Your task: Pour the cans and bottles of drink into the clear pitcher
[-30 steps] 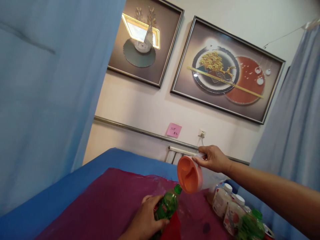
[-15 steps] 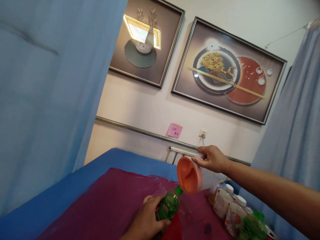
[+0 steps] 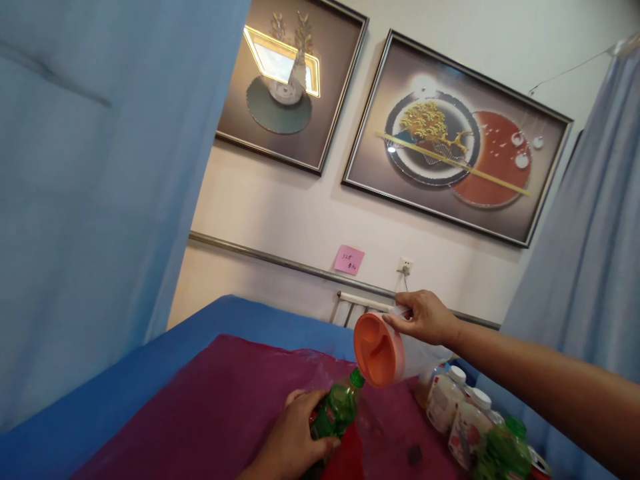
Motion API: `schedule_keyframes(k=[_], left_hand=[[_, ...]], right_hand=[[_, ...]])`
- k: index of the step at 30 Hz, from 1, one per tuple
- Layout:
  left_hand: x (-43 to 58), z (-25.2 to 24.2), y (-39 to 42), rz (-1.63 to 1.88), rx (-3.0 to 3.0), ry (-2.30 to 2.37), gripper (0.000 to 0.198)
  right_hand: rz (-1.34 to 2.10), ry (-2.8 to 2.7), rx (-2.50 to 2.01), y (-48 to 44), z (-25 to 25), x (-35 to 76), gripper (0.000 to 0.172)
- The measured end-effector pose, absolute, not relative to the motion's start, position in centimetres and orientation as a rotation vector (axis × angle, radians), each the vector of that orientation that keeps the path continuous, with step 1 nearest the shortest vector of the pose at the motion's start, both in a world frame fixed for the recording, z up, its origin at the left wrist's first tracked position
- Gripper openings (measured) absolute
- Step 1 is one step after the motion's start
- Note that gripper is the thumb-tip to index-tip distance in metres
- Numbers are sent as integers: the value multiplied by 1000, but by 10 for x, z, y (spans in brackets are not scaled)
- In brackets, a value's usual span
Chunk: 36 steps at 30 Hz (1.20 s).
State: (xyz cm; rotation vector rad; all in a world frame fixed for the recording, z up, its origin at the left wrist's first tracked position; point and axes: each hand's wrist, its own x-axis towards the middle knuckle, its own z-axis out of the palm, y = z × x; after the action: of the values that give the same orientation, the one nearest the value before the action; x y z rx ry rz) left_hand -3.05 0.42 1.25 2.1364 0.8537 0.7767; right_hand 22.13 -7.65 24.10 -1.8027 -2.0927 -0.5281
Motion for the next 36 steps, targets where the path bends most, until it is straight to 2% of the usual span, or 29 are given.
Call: schedule_keyframes(k=[9,27,31,36], left_hand=[[-30,9,5,759,2134,862,73],[-29,9,5,800,2135,851,70],[-26,1,10,884,2126,860,71],[-22,-5,18,1008,2061,868,72]], right_hand=[[-570,-2105,-1809,-77,246,214,44],[-577,-2086,-1743,-79,245,218,45],[-485,-1807,-1676,-79,222,239,49],[-298,-1155,-1553,-81,152,272,59]])
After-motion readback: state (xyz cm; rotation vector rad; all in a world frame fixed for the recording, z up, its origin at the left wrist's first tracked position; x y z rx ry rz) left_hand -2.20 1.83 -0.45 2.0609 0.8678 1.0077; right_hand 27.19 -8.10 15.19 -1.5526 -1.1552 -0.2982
